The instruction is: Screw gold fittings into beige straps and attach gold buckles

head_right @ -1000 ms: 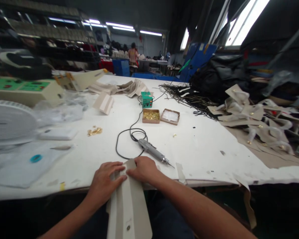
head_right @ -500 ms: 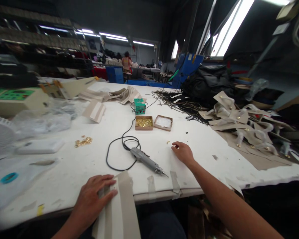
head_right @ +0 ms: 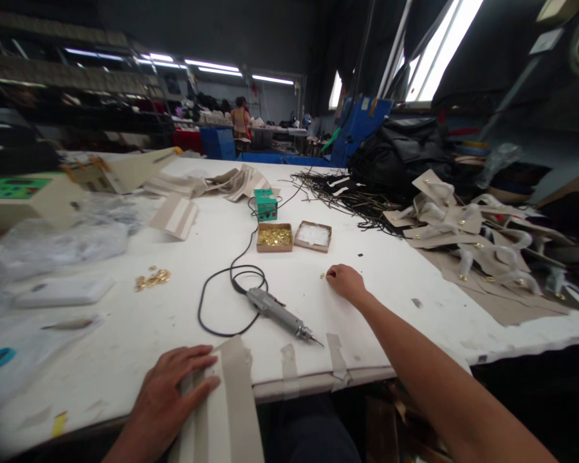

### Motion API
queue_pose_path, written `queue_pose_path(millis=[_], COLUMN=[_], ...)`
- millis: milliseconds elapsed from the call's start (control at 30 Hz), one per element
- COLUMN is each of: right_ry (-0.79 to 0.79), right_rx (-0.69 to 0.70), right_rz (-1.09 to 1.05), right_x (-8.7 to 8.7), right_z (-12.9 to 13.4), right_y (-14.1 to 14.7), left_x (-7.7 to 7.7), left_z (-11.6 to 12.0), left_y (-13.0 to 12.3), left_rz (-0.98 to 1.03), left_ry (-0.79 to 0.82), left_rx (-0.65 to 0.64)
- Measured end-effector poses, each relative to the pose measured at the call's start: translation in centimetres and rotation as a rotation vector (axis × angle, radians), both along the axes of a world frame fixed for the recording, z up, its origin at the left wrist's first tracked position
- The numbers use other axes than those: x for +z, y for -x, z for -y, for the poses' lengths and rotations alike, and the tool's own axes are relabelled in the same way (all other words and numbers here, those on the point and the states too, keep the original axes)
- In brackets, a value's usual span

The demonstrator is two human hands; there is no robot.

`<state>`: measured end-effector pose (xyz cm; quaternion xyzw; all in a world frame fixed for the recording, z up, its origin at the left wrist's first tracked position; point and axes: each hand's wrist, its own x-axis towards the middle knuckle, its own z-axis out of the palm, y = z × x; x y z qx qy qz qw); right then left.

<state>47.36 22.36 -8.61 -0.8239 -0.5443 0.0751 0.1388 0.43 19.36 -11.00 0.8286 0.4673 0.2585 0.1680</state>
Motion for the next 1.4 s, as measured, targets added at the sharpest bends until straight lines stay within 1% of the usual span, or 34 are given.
queue_pose_path(millis=[100, 200, 267, 333, 433, 500, 567, 733, 867, 1067, 1200, 1300, 1400], right_ry=[0.026, 0.031, 0.005, -0.041, -0.088, -0.080, -0.061, -0.065, -0.062, -0.075, -0.082, -0.109, -0.146], right_rx=[0.025, 0.055, 0.057, 0.018, -0.099, -0.155, -0.171, -0.174, -0.211, -0.279, -0.276, -0.256, -0.261], right_rz=[0.006, -0.010, -0.032, -0.054, -0.088, -0.112, -0.124, -0.082, -0.065, -0.070, -0.078, -0.080, -0.100], right_x=[0.1, 0.3, 0.6, 1.1, 1.8, 1.8, 1.3, -0.4, -1.1, -1.7, -1.9, -1.8, -1.6], right_z=[2.3, 5.6, 7.6, 9.3, 11.1, 11.9, 12.4, 12.9, 12.3, 9.7, 8.1, 8.0, 8.7], right_y=[0.3, 0.5, 0.0, -1.2, -3.9, -5.5, -6.5, -6.8, -6.9, -8.0, -8.1, -7.7, -7.3], left_x=[-0.5, -1.0, -1.4, -1.6, -1.7, -1.7, -1.7, -1.9, -2.1, -2.3, -2.0, -1.9, -1.7], left_z=[-0.3, -0.6, -0.8, -1.0, -1.1, -1.2, -1.2, -1.4, -1.6, -1.9, -1.9, -1.8, -1.6], left_y=[0.1, 0.3, 0.4, 0.4, 0.4, 0.4, 0.3, 0.4, 0.6, 0.8, 0.7, 0.6, 0.5], left_rz=[-0.011, -0.012, -0.011, -0.014, -0.014, -0.005, -0.003, -0.024, -0.050, -0.053, -0.057, -0.052, -0.041], left_ry=[-0.016, -0.034, -0.050, -0.060, -0.040, -0.023, -0.019, -0.031, -0.019, -0.001, 0.006, 0.017, 0.014], left_rx=[0.004, 0.006, -0.001, -0.003, -0.011, -0.011, -0.001, 0.006, 0.010, 0.013, 0.012, 0.019, 0.017])
